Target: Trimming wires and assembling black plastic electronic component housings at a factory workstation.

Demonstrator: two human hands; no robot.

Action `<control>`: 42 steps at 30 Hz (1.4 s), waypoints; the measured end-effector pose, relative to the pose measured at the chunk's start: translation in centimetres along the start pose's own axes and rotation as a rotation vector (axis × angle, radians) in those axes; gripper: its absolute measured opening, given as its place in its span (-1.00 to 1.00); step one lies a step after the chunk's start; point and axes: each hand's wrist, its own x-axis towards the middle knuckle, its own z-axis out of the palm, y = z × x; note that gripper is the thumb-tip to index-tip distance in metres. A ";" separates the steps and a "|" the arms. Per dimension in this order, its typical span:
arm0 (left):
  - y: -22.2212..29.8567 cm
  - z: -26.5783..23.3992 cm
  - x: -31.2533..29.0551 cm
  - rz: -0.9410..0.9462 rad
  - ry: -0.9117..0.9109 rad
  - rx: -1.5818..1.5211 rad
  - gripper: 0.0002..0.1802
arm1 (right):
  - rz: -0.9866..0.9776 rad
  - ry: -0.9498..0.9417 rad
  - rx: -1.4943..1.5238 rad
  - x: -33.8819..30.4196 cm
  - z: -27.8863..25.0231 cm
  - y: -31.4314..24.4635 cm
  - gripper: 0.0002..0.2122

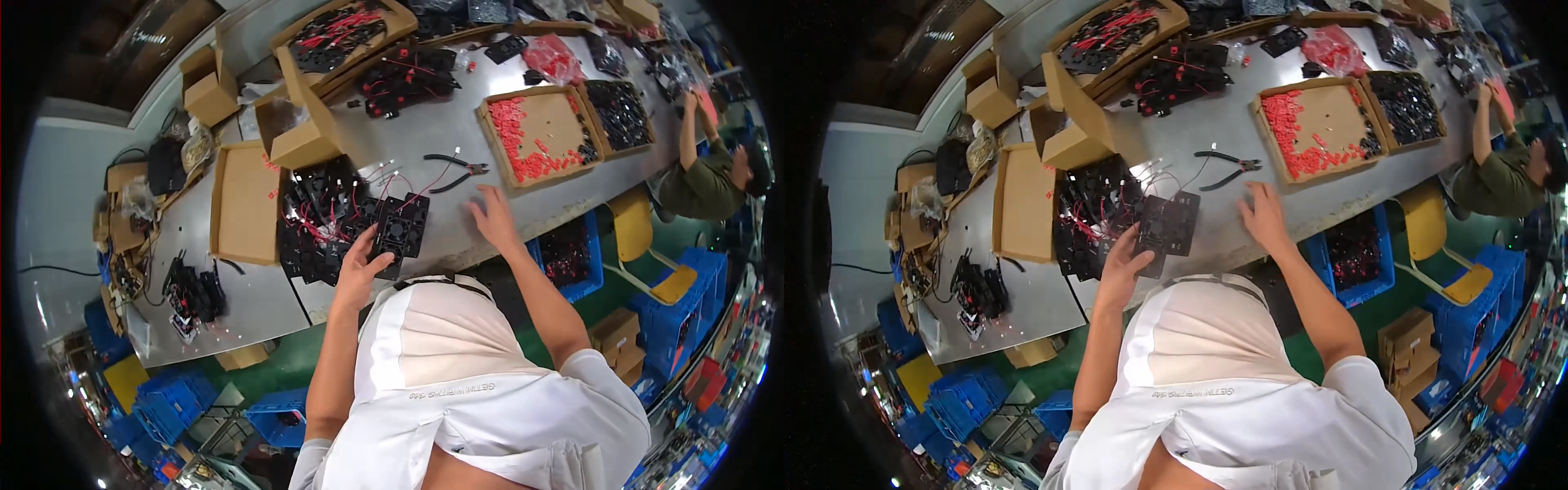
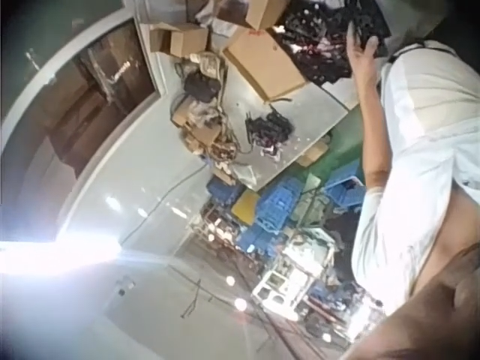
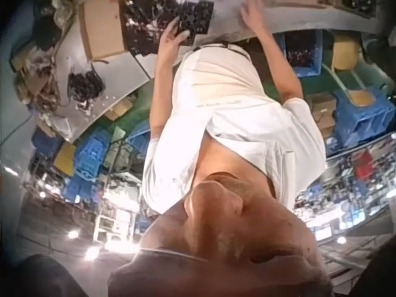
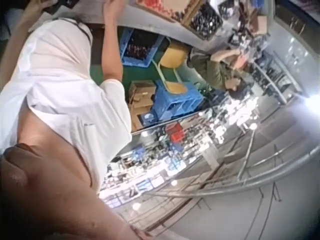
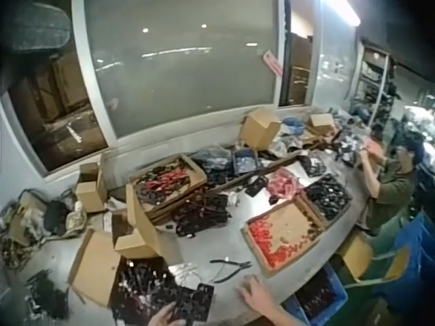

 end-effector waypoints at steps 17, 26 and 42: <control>0.2 1.5 1.6 -0.111 0.015 -0.281 -0.38 | -0.060 0.193 -0.315 -1.9 2.3 2.8 -0.59; 0.1 1.1 0.9 -0.131 0.059 -0.337 -0.43 | -0.081 0.211 -0.284 -1.6 2.7 2.1 -0.59; 0.2 1.0 0.4 -0.194 0.046 -0.590 -0.40 | -0.074 0.215 -0.299 -1.7 2.9 1.9 -0.59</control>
